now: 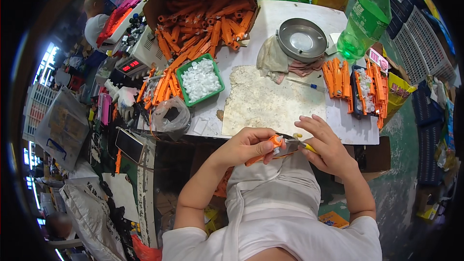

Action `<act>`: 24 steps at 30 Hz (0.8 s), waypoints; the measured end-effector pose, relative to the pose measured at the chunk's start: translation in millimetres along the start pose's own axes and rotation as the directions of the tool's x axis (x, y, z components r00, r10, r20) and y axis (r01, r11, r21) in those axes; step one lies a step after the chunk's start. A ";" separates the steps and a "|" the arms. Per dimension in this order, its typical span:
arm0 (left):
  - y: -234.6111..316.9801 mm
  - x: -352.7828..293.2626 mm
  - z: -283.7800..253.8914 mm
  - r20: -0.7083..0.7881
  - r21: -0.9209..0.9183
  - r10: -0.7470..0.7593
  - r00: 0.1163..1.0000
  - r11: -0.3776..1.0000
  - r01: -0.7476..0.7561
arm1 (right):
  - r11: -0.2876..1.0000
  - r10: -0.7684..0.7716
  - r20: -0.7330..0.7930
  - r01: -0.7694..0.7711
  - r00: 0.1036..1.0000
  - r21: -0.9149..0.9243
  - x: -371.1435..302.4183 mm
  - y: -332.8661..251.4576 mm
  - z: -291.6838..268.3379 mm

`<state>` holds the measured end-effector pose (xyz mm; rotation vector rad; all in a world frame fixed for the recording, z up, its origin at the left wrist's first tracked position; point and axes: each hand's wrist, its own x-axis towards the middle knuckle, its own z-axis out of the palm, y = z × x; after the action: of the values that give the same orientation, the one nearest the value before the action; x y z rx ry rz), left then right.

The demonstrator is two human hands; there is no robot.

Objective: The person assembles orange plastic components at a cluttered workbench. They insert a small white piece into the orange housing, use a screwdriver to tighten a screw, and then use pliers to trim an orange wire attached to the assembly. The person repeats this process for multiple units.

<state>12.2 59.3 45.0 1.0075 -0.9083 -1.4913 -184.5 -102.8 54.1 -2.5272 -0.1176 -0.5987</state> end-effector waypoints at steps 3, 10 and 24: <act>3.1 3.1 4.2 0.015 -0.060 0.010 1.000 0.998 -0.009 | 0.996 0.031 0.039 -0.035 0.999 0.084 -3.3 5.1 7.0; 1.2 8.3 3.4 0.031 -0.196 -0.030 0.999 0.980 0.036 | 0.418 0.372 0.328 -0.472 0.868 0.776 -14.3 6.1 23.7; 3.4 3.3 4.0 -0.008 -0.179 -0.085 0.996 0.980 0.082 | 0.971 0.156 -0.126 -0.129 0.980 0.199 -8.9 0.7 25.5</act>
<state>9.4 55.6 49.2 0.9337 -0.7137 -1.6029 -182.3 -89.8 30.5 -2.2789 0.0566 -0.6716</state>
